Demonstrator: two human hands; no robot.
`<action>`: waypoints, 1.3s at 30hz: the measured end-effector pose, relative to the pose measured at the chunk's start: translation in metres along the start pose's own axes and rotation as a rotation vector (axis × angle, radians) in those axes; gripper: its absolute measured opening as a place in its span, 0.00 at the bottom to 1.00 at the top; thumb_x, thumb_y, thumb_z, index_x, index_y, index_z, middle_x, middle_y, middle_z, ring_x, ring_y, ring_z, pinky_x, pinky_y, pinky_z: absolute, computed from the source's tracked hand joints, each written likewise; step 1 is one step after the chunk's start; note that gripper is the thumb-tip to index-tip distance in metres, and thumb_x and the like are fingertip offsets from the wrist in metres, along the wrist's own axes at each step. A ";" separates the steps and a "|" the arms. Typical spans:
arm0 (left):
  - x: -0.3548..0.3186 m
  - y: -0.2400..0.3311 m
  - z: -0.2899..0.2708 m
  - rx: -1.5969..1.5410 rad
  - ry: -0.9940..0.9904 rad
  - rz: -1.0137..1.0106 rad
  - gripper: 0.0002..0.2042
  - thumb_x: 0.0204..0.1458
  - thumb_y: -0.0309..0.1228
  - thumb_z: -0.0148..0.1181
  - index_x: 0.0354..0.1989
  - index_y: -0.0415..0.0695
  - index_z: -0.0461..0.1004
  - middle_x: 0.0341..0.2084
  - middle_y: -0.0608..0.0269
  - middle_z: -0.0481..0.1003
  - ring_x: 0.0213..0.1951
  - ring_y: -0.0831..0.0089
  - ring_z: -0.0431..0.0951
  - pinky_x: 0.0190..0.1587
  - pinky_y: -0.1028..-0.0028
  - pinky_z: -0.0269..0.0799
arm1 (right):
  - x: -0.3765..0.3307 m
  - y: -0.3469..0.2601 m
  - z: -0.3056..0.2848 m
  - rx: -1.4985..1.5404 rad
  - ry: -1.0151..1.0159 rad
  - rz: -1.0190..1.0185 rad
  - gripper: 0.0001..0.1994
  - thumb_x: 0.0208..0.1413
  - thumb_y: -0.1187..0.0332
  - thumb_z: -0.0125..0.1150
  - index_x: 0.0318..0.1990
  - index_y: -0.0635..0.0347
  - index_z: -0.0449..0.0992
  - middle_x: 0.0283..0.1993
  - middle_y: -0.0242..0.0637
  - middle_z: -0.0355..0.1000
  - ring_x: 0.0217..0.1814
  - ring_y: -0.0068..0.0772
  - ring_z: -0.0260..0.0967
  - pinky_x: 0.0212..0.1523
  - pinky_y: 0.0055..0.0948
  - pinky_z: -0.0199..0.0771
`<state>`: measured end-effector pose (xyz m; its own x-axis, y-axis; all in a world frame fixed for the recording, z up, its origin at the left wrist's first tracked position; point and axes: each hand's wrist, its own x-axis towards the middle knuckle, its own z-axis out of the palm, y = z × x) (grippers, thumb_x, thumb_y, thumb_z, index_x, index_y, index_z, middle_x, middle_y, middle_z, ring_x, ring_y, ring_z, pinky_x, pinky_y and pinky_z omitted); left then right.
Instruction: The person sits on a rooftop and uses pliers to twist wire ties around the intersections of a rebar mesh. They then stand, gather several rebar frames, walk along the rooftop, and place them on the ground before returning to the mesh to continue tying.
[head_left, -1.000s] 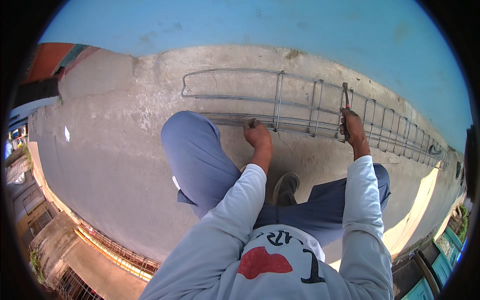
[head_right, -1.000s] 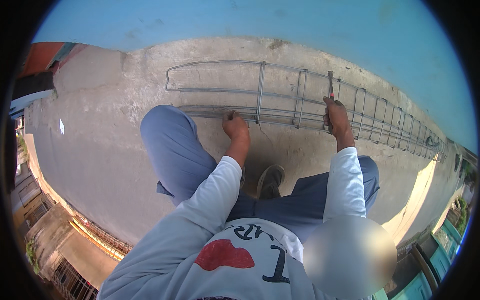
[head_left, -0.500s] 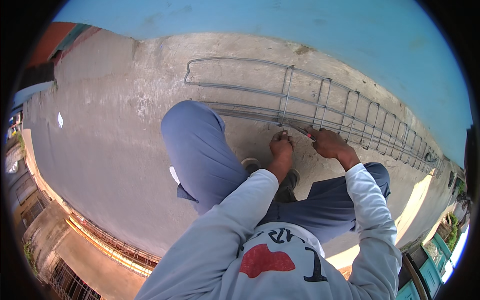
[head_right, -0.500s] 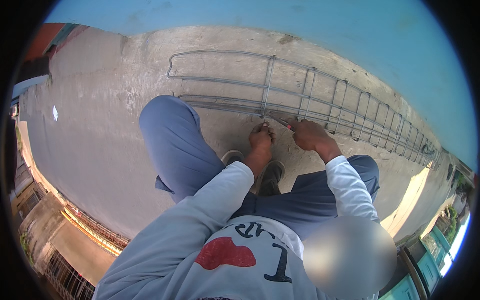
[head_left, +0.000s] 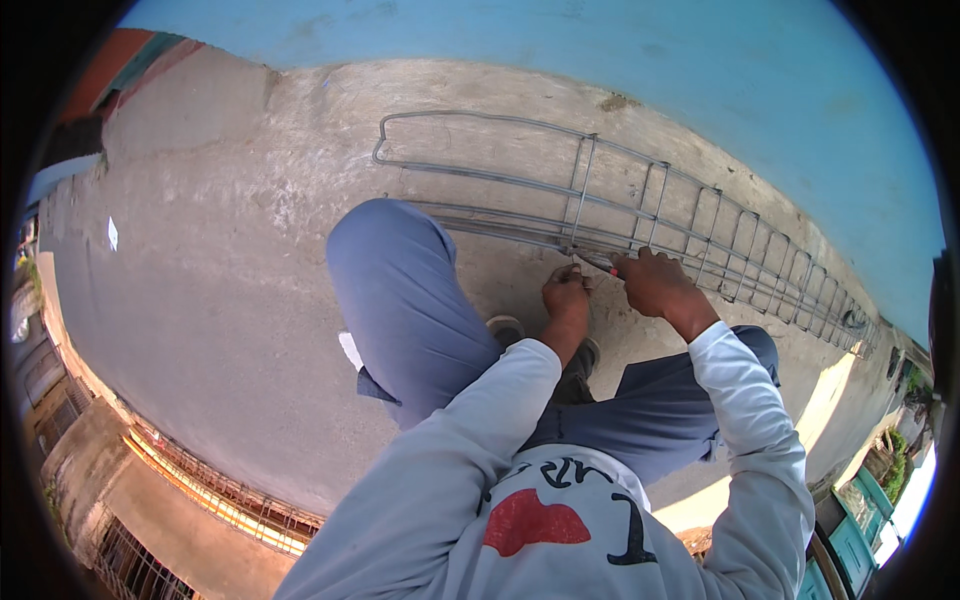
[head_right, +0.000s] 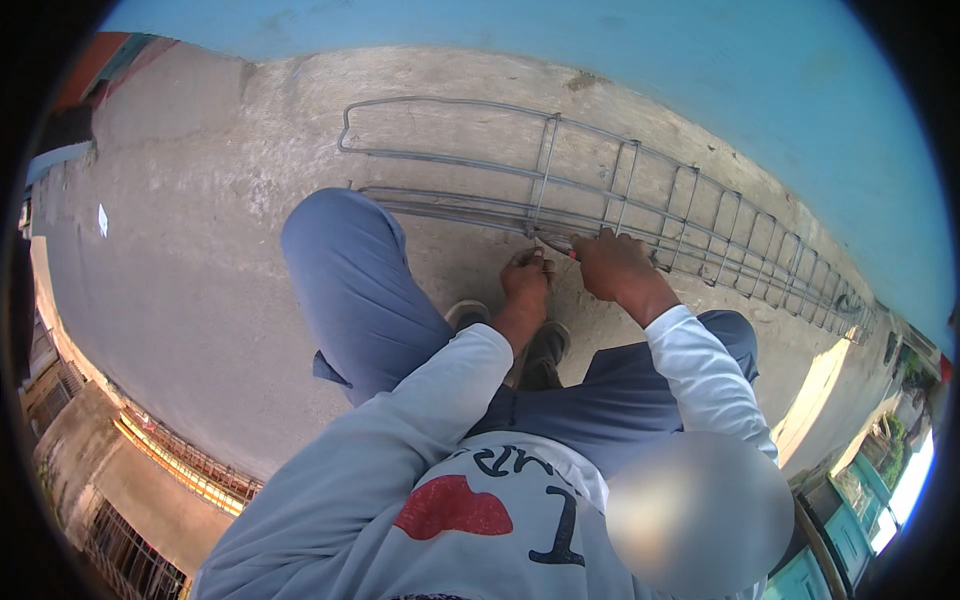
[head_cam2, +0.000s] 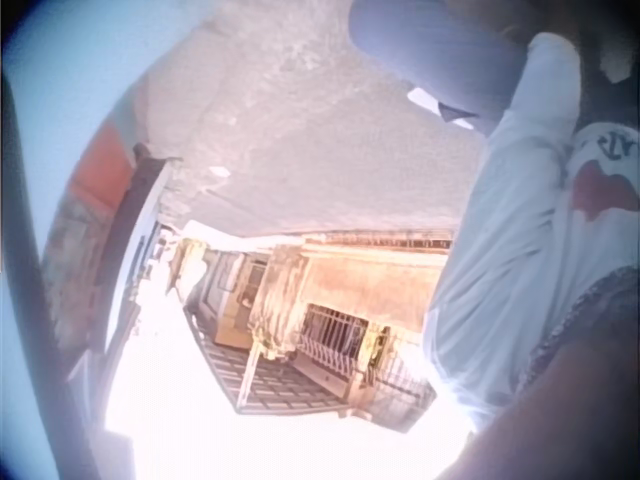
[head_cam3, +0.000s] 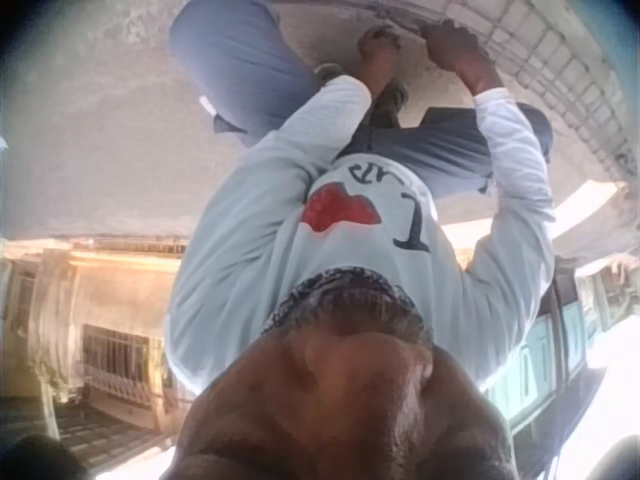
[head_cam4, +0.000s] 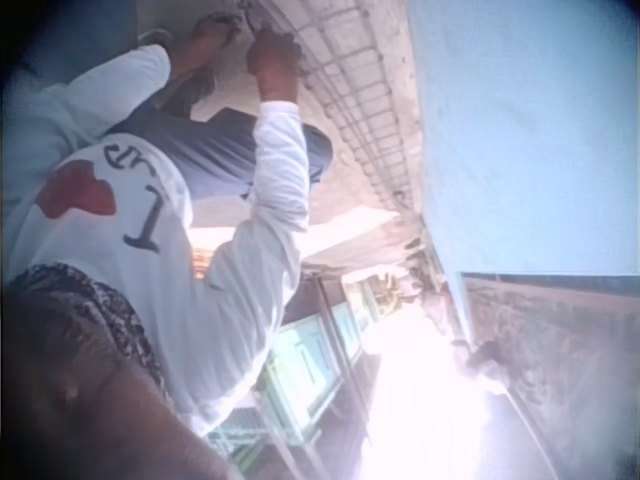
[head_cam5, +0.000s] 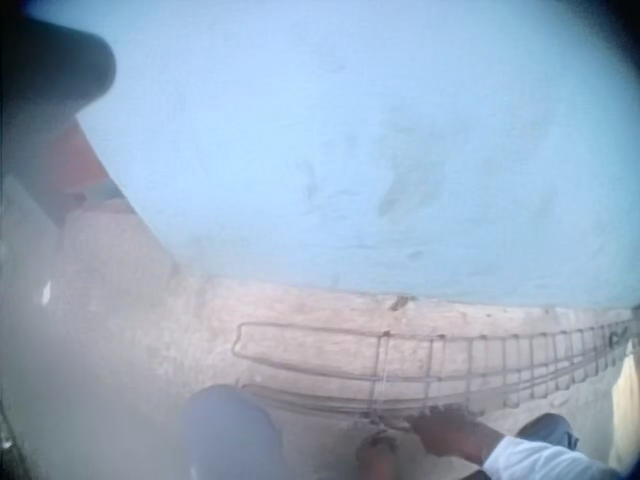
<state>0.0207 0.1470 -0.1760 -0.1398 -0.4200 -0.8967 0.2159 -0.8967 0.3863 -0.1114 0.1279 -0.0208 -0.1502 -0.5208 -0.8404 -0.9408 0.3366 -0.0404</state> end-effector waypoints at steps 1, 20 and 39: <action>0.003 -0.002 -0.002 -0.031 -0.006 0.004 0.07 0.64 0.28 0.56 0.44 0.39 0.76 0.28 0.61 0.78 0.23 0.73 0.76 0.26 0.74 0.71 | -0.002 -0.004 -0.002 -0.019 0.011 0.005 0.23 0.61 0.69 0.53 0.65 0.50 0.68 0.59 0.55 0.68 0.61 0.62 0.70 0.60 0.63 0.66; 0.017 0.014 -0.004 0.812 0.364 0.669 0.11 0.61 0.31 0.56 0.46 0.37 0.78 0.34 0.49 0.81 0.41 0.56 0.80 0.46 0.59 0.74 | -0.001 -0.028 0.046 -0.022 0.173 0.076 0.20 0.62 0.67 0.51 0.60 0.65 0.68 0.45 0.55 0.75 0.45 0.53 0.79 0.44 0.46 0.80; 0.066 0.092 0.044 1.434 -0.203 0.484 0.15 0.60 0.41 0.62 0.35 0.41 0.84 0.26 0.51 0.82 0.34 0.52 0.83 0.40 0.58 0.75 | 0.005 -0.075 0.178 0.486 0.486 0.305 0.15 0.61 0.70 0.51 0.52 0.69 0.68 0.39 0.55 0.76 0.35 0.53 0.80 0.32 0.44 0.80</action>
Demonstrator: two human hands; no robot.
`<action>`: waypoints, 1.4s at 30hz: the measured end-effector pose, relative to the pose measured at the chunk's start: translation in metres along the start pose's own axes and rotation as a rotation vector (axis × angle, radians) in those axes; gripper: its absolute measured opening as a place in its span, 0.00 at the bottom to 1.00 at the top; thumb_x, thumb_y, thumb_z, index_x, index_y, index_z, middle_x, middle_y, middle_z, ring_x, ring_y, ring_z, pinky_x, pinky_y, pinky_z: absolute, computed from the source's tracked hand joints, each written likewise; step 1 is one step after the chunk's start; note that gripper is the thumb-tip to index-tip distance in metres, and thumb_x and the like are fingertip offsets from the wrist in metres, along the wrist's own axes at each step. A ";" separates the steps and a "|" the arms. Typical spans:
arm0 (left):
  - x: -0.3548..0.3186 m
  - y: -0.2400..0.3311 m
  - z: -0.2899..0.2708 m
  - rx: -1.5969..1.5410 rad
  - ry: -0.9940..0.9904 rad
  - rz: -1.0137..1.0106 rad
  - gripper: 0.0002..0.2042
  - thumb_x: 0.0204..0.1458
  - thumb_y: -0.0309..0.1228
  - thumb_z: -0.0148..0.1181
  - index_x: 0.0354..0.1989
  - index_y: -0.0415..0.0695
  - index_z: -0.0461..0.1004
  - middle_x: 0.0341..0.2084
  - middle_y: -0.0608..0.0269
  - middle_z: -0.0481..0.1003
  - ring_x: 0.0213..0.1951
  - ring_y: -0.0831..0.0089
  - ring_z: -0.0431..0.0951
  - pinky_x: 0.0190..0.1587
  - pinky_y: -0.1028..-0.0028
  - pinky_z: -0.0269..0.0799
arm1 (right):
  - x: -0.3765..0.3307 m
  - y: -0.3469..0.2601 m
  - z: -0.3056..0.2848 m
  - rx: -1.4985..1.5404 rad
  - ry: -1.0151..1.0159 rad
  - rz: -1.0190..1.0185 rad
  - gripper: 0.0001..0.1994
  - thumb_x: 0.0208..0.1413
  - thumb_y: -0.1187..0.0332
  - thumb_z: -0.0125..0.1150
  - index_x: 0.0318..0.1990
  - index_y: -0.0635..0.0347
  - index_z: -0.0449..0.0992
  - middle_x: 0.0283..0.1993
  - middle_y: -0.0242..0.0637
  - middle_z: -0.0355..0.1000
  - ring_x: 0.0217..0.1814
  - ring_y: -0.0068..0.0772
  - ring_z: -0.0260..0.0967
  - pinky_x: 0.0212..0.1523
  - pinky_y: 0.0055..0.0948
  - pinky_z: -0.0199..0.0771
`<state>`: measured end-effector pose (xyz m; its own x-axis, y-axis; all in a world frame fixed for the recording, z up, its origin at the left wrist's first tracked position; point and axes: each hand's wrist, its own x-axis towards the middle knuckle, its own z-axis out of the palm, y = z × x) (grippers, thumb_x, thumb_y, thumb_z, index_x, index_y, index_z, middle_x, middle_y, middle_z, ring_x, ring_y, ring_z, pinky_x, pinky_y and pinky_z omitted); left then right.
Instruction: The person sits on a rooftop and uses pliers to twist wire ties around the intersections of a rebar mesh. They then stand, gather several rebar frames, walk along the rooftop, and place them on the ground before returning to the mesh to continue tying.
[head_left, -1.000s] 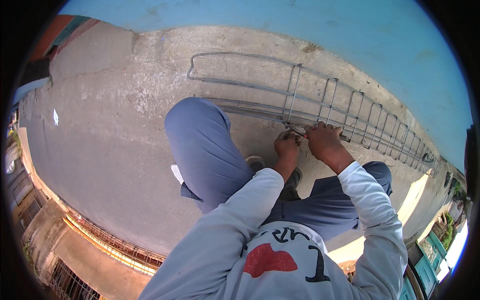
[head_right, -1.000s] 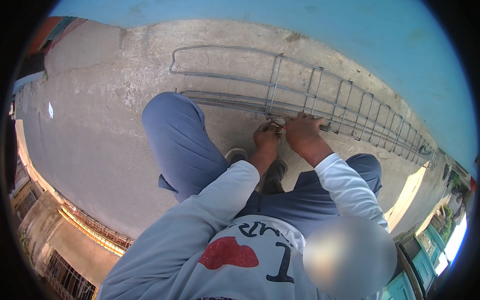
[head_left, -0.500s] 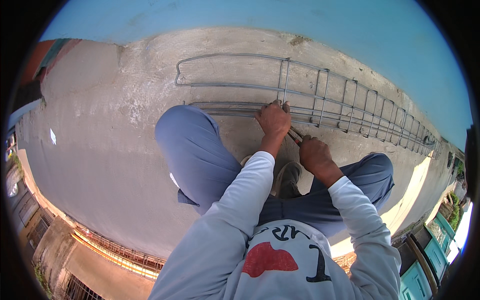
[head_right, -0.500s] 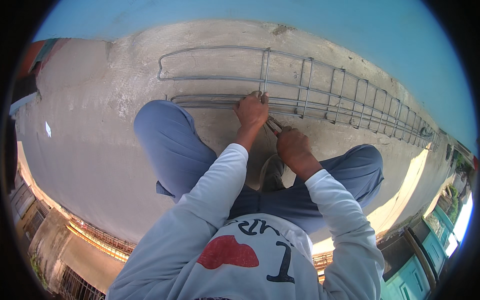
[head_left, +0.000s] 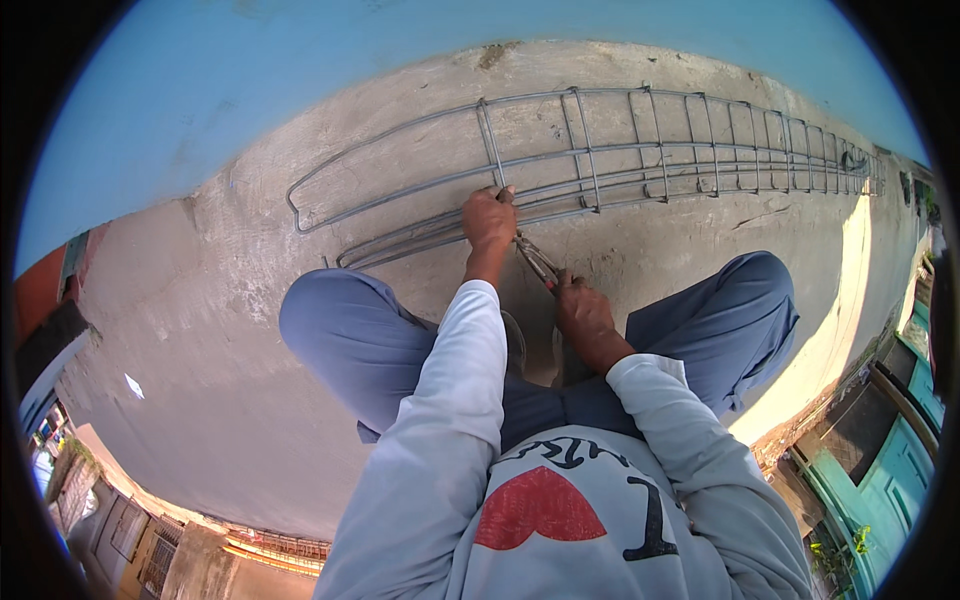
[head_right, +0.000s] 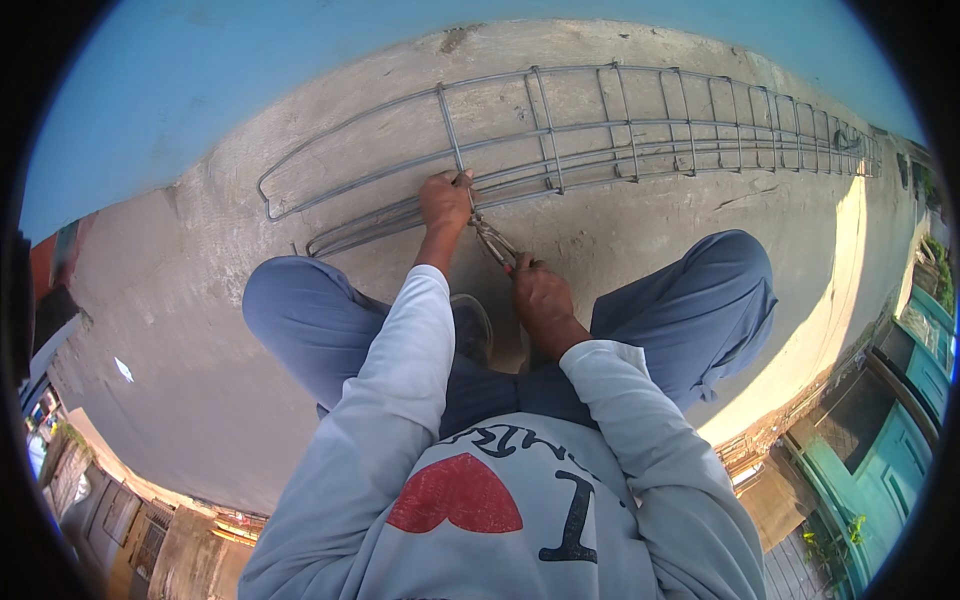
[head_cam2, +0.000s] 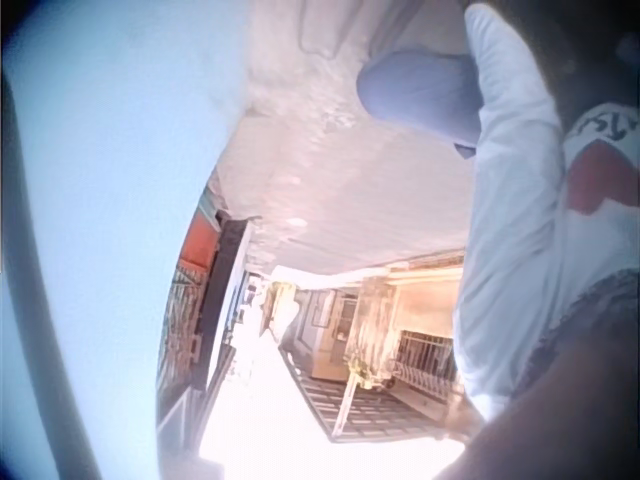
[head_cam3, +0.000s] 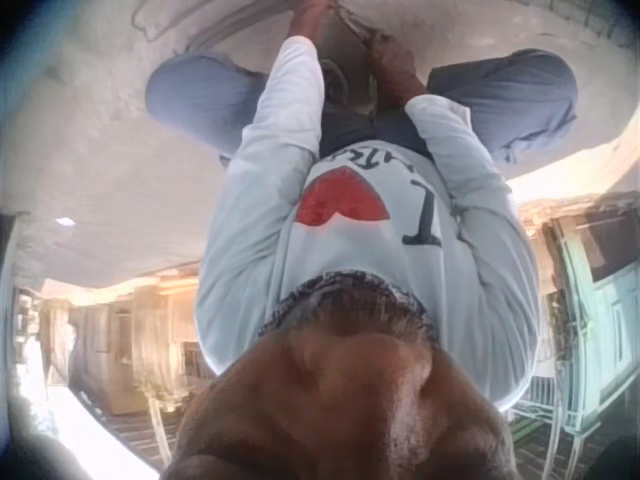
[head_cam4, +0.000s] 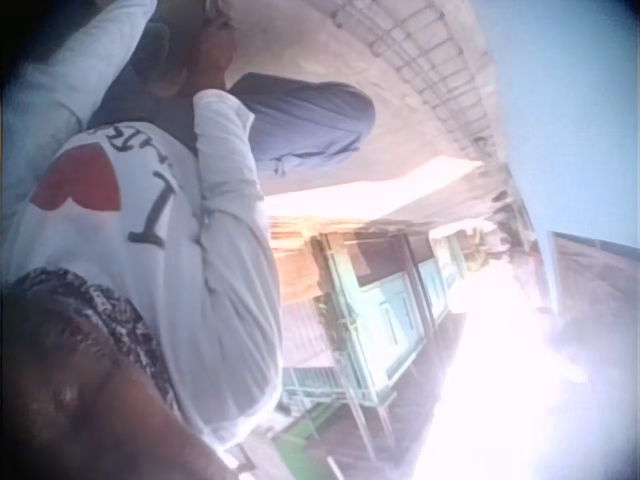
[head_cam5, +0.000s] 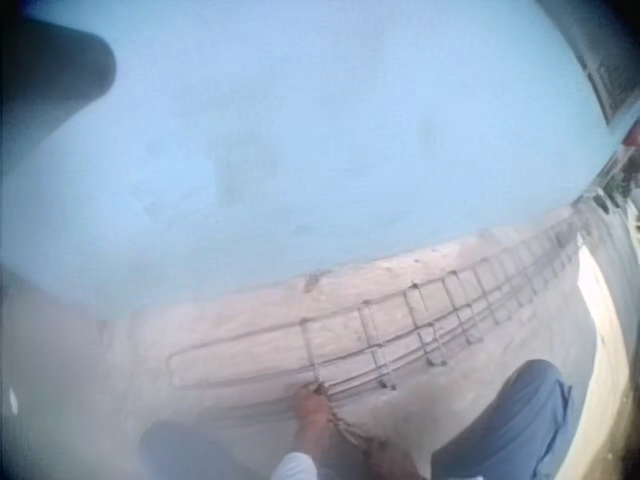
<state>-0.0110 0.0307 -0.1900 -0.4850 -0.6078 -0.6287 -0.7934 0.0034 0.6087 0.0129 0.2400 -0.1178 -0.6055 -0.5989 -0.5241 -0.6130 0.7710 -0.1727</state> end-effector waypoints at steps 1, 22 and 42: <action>0.000 0.001 0.001 -0.012 0.010 -0.002 0.15 0.60 0.41 0.62 0.34 0.40 0.84 0.23 0.52 0.81 0.32 0.54 0.83 0.39 0.59 0.74 | -0.001 0.003 0.006 0.002 0.017 -0.013 0.17 0.60 0.70 0.52 0.54 0.69 0.68 0.38 0.55 0.76 0.34 0.53 0.80 0.32 0.44 0.80; -0.009 -0.012 0.017 -0.280 0.329 0.152 0.15 0.57 0.39 0.66 0.34 0.35 0.82 0.29 0.53 0.82 0.29 0.66 0.80 0.36 0.66 0.72 | 0.015 0.026 0.060 0.493 -0.061 -0.043 0.09 0.61 0.66 0.56 0.44 0.62 0.72 0.33 0.49 0.76 0.33 0.50 0.79 0.32 0.49 0.77; -0.067 -0.036 0.093 -0.922 0.018 -0.595 0.07 0.54 0.26 0.62 0.27 0.38 0.71 0.16 0.59 0.70 0.12 0.66 0.68 0.16 0.63 0.68 | -0.015 0.041 0.031 0.304 -0.210 -0.023 0.38 0.47 0.64 0.71 0.63 0.74 0.61 0.45 0.58 0.75 0.46 0.56 0.76 0.47 0.47 0.77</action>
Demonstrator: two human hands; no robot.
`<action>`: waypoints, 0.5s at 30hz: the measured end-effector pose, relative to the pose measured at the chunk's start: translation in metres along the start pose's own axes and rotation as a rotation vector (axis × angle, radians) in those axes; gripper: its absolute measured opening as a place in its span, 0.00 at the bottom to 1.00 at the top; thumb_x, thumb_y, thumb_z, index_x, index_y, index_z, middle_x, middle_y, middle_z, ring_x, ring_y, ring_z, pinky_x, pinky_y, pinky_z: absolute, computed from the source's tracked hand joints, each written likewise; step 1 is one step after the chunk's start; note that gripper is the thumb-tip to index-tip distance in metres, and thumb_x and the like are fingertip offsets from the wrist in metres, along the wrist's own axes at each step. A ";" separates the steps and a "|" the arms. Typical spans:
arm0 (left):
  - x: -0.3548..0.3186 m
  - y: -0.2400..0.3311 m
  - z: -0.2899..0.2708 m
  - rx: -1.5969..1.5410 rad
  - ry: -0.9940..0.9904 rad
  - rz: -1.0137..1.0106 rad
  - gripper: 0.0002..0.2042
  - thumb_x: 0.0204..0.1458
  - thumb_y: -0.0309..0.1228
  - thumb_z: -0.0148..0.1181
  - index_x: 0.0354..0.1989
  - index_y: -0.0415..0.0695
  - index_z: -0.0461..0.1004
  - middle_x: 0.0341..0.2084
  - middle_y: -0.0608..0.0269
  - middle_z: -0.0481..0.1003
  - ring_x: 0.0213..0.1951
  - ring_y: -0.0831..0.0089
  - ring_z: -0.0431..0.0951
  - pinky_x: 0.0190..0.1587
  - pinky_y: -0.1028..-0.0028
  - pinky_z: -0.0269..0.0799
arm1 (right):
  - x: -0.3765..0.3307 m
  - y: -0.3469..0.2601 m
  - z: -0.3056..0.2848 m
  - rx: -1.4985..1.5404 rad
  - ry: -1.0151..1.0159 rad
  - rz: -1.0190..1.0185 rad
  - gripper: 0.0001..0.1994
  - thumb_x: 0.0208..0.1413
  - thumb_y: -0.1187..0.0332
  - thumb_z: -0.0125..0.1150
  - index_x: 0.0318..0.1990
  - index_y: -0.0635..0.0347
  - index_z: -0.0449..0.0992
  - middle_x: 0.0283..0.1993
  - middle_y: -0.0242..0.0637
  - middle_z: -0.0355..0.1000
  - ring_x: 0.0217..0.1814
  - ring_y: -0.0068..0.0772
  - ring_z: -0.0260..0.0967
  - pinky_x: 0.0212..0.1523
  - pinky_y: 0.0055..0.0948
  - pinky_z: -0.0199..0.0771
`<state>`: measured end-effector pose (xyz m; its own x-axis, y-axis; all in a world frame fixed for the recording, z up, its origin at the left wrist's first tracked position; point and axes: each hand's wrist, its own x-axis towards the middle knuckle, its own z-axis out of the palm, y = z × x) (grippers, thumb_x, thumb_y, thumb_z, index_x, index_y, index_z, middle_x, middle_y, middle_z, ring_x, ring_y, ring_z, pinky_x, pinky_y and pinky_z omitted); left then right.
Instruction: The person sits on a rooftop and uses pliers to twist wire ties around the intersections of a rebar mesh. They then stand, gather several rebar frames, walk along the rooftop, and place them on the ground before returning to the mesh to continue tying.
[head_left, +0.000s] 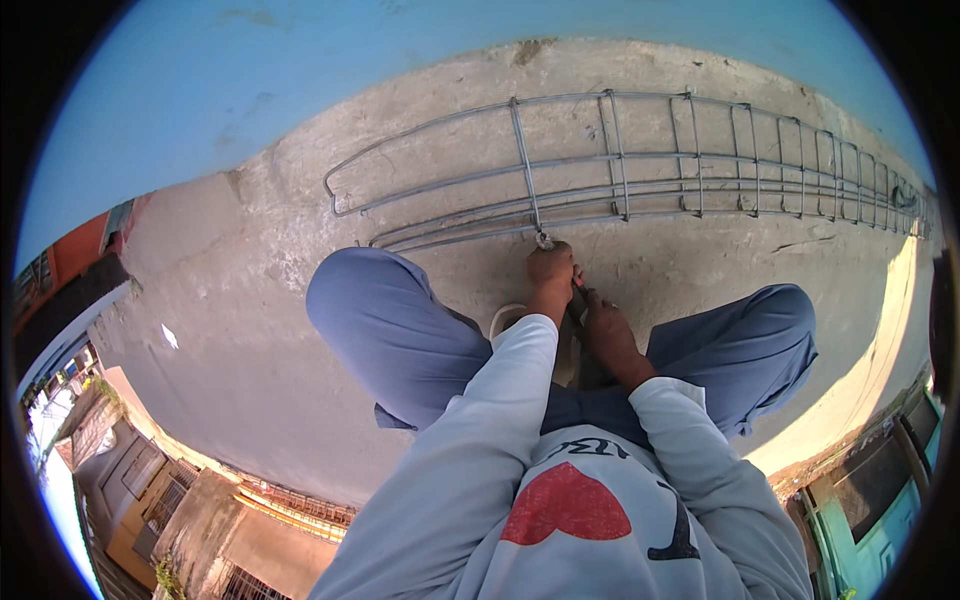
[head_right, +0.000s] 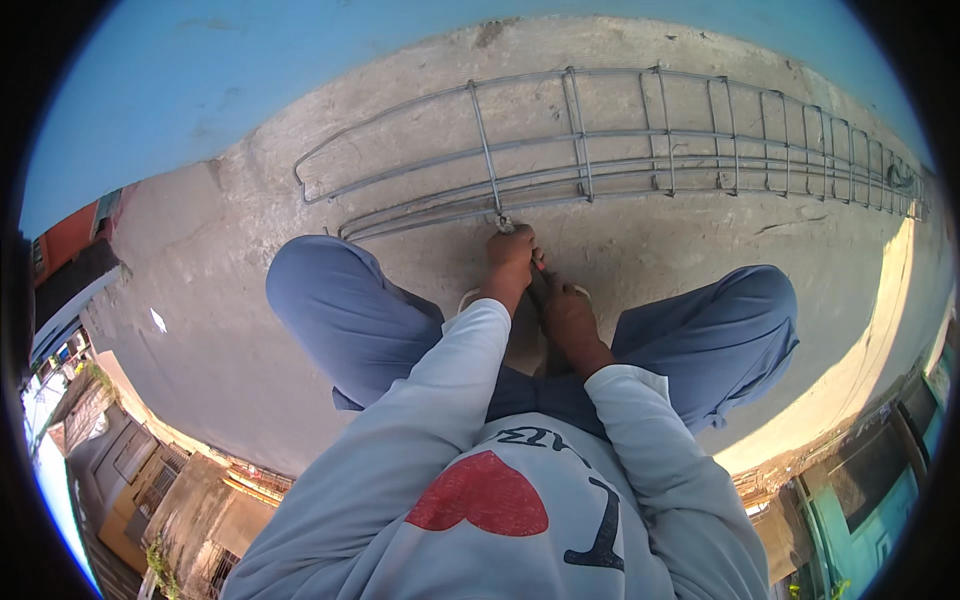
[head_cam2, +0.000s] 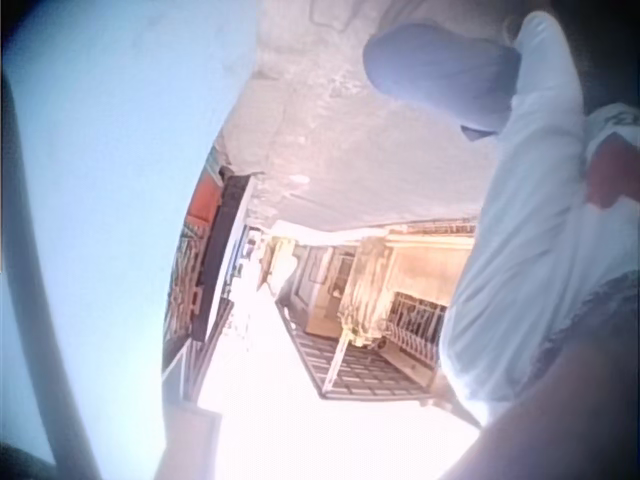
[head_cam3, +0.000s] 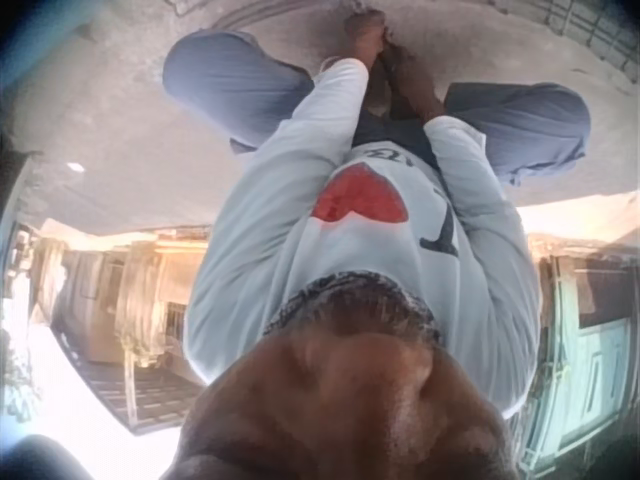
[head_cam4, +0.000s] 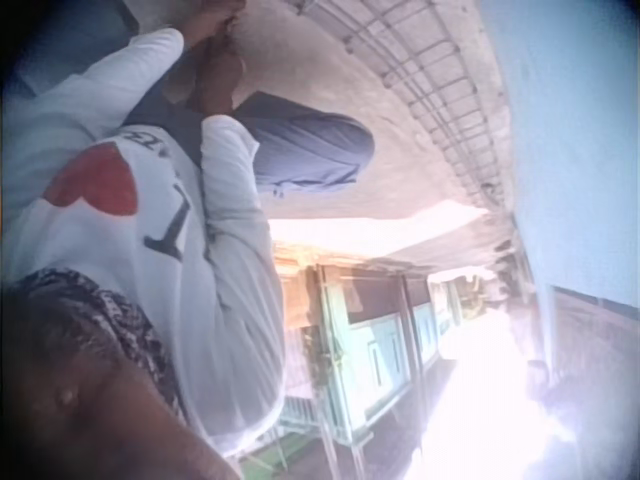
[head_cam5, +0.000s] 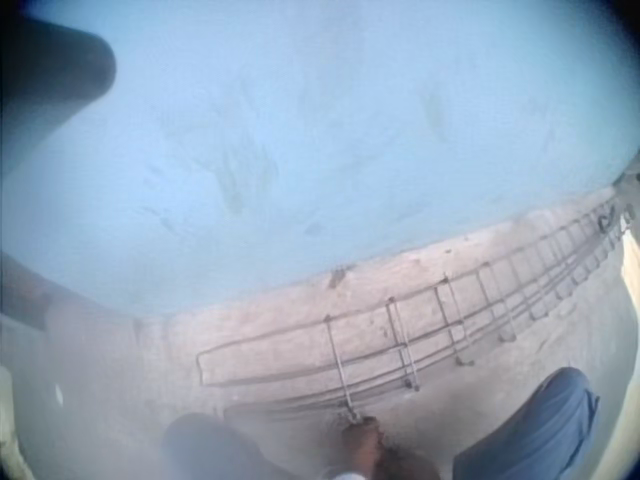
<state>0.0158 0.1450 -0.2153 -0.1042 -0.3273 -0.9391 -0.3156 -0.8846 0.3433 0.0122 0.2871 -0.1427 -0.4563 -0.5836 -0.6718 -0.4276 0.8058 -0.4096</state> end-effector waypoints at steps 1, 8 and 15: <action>0.001 -0.002 0.005 0.010 0.047 0.010 0.07 0.54 0.25 0.62 0.28 0.38 0.71 0.16 0.59 0.69 0.13 0.66 0.68 0.16 0.63 0.68 | -0.003 -0.002 0.007 -0.070 0.035 -0.004 0.38 0.47 0.66 0.69 0.64 0.76 0.60 0.47 0.60 0.73 0.49 0.58 0.75 0.48 0.47 0.77; 0.010 -0.014 0.028 0.015 0.249 0.096 0.07 0.54 0.25 0.63 0.33 0.37 0.70 0.17 0.59 0.69 0.13 0.67 0.68 0.14 0.64 0.64 | 0.008 0.010 0.040 -0.415 0.265 -0.110 0.34 0.56 0.66 0.56 0.68 0.74 0.55 0.50 0.56 0.70 0.50 0.56 0.71 0.49 0.46 0.75; 0.005 -0.008 0.017 -0.179 0.014 -0.054 0.08 0.53 0.28 0.67 0.33 0.43 0.72 0.18 0.63 0.69 0.14 0.68 0.69 0.16 0.64 0.63 | 0.011 0.001 0.013 -0.153 0.226 0.005 0.25 0.59 0.62 0.58 0.59 0.69 0.66 0.40 0.52 0.75 0.39 0.53 0.75 0.41 0.45 0.76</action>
<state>0.0020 0.1556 -0.2228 -0.0779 -0.2811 -0.9565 -0.1472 -0.9457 0.2899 0.0168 0.2826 -0.1587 -0.6139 -0.6014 -0.5114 -0.5301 0.7941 -0.2974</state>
